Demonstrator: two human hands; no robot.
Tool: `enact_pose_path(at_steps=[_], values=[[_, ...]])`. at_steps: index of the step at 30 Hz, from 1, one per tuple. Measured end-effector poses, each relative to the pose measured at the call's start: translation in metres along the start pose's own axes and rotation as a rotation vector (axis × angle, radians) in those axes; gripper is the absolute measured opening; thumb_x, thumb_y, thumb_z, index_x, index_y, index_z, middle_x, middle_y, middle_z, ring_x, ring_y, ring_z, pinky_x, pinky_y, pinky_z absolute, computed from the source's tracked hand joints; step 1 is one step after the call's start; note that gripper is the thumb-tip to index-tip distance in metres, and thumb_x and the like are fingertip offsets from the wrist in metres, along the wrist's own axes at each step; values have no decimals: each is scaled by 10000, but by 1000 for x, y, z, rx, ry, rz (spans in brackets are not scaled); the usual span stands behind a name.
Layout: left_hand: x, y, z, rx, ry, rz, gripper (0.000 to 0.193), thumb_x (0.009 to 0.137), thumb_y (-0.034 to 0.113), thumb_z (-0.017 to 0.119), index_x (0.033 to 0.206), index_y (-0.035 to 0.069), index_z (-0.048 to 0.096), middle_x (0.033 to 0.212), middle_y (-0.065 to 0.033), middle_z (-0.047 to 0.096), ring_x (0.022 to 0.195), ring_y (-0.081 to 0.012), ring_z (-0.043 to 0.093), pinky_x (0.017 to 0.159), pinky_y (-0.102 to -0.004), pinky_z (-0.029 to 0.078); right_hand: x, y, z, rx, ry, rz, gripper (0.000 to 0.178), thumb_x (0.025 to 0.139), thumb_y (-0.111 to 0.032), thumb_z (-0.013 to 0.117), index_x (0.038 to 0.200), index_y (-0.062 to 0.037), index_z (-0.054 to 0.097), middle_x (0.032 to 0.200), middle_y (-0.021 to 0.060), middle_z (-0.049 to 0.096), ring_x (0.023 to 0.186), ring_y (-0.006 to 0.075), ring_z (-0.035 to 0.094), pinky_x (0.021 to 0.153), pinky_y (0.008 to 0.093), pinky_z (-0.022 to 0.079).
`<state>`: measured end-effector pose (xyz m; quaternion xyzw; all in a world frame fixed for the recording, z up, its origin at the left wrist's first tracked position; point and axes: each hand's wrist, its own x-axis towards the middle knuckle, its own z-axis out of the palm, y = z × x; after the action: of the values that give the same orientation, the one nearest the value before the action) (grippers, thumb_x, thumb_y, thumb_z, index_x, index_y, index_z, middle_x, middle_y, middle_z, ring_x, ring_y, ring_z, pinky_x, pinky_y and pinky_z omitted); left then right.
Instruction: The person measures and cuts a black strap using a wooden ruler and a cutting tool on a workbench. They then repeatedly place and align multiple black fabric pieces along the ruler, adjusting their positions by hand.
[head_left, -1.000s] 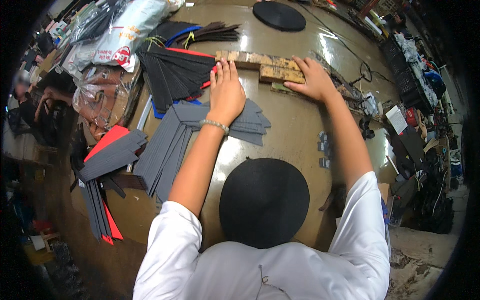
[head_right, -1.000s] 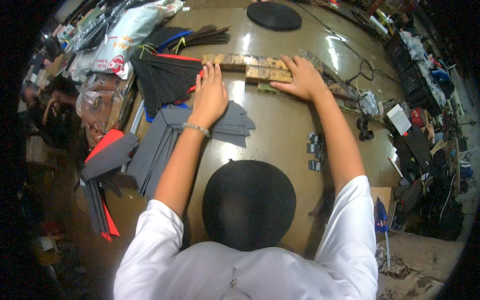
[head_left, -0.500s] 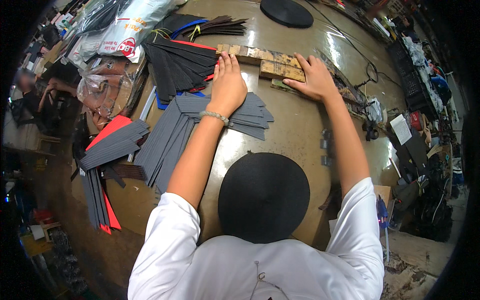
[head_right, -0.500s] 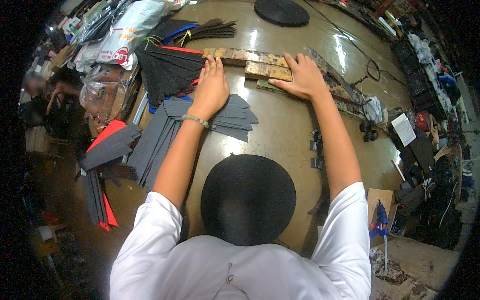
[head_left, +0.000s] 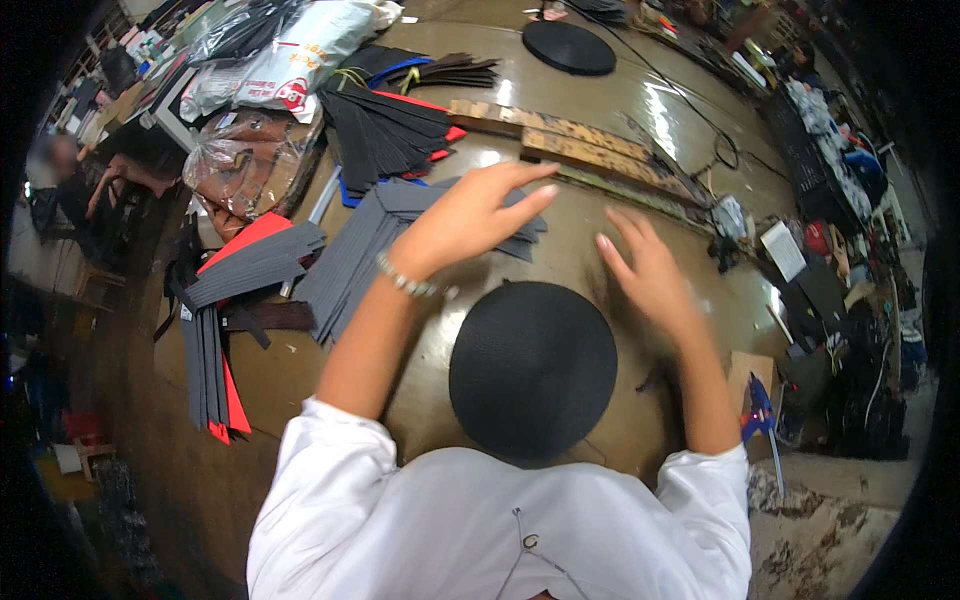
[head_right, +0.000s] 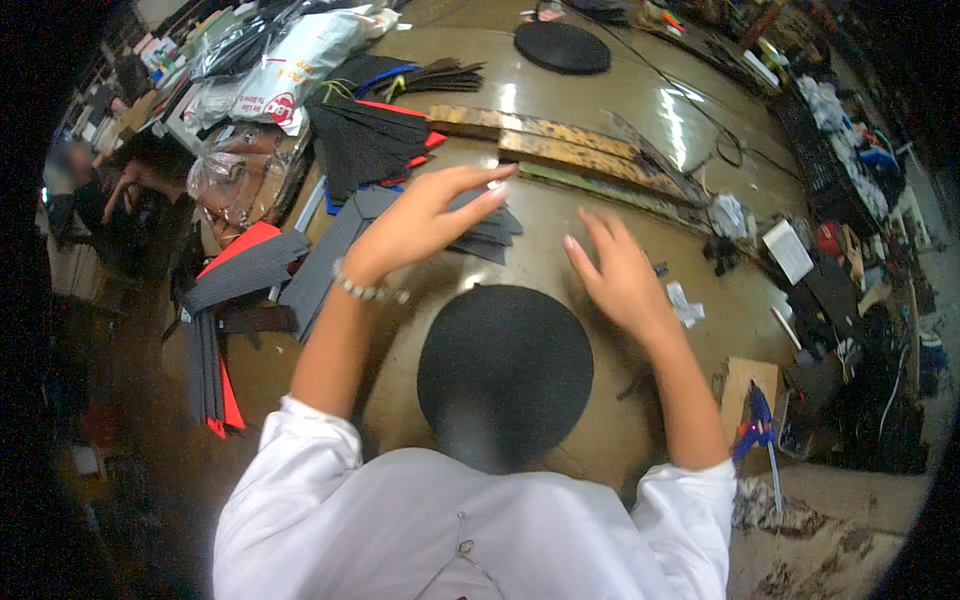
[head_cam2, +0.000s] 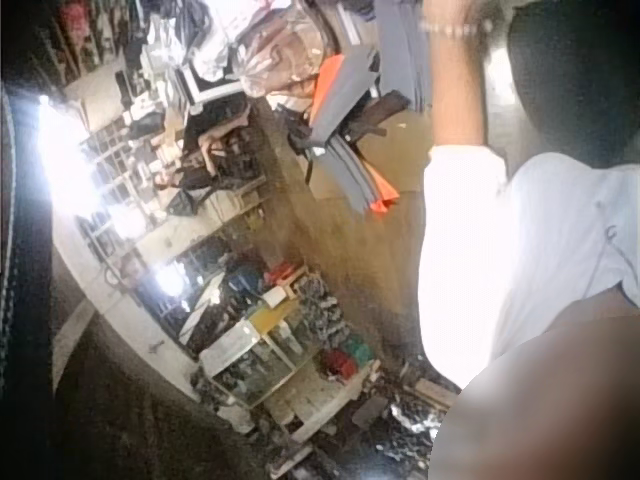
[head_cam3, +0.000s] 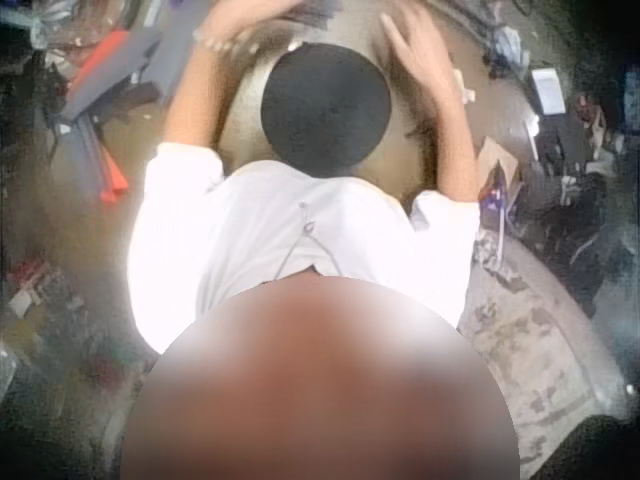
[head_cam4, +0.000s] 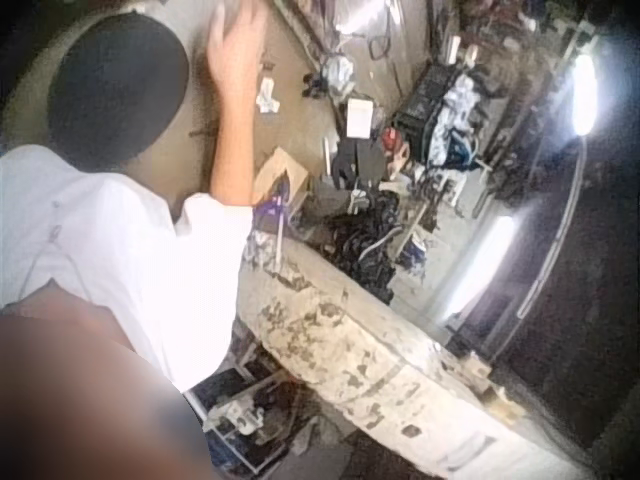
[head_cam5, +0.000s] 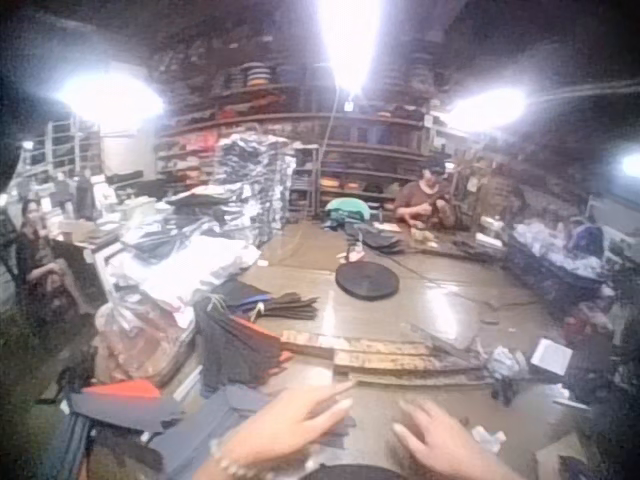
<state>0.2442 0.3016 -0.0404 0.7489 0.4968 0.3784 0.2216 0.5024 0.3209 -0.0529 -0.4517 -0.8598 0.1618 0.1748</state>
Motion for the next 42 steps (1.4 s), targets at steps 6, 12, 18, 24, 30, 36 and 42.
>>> enact_pose_path(at_steps=[6, 12, 18, 24, 30, 36, 42], values=[[-135, 36, 25, 181, 46, -364, 273, 862, 188, 494, 1018, -18, 582, 961, -175, 560, 917, -317, 515, 830, -376, 402, -123, -49, 3, 183, -65, 483, 453, 852, -356, 513, 989, 75, 553, 802, 259, 577, 765, 395, 573, 683, 423, 451], [-163, 53, 71, -28, 441, -310, 373, 847, 162, 548, 1141, -39, 437, 1059, -158, 512, 997, -260, 474, 887, -350, 367, -144, -63, 47, 287, 177, 481, 503, 851, -371, 520, 1069, 81, 493, 947, 256, 531, 852, 373, 549, 776, 386, 440], [-145, 95, 29, -247, 585, 39, 248, 759, 26, 640, 993, 22, 558, 1010, -103, 544, 882, -176, 543, 795, -277, 430, -138, -86, 17, 491, 607, 261, 344, 853, -200, 554, 1093, 29, 465, 1060, 150, 482, 947, 242, 489, 840, 333, 398], [-135, 141, 6, 62, 296, 482, 264, 678, -23, 679, 931, 18, 616, 902, -123, 574, 688, -197, 606, 586, -259, 505, -141, -106, -48, 321, 596, -192, 179, 798, -81, 600, 964, -13, 597, 935, 104, 559, 867, 234, 533, 748, 308, 427], [-131, 155, 1, 89, 157, 448, 296, 660, -19, 682, 942, 52, 629, 882, -91, 579, 648, -172, 594, 547, -260, 486, -137, -119, -76, 420, 266, -211, 155, 793, -50, 601, 941, -11, 629, 882, 86, 577, 762, 172, 566, 658, 265, 452], [-134, 169, 8, 137, 119, 414, 317, 642, -12, 689, 941, 78, 636, 881, -64, 584, 625, -174, 581, 536, -261, 467, -147, -115, -85, 635, 140, -42, 93, 803, -65, 587, 856, 11, 596, 841, 110, 571, 718, 205, 567, 636, 282, 450], [-135, 178, 14, 158, 72, 414, 363, 646, -13, 672, 984, 108, 617, 908, -41, 574, 646, -177, 550, 538, -271, 438, -151, -115, -81, 661, 204, -48, 67, 817, -48, 559, 847, 9, 575, 831, 103, 561, 719, 191, 567, 633, 270, 448]])
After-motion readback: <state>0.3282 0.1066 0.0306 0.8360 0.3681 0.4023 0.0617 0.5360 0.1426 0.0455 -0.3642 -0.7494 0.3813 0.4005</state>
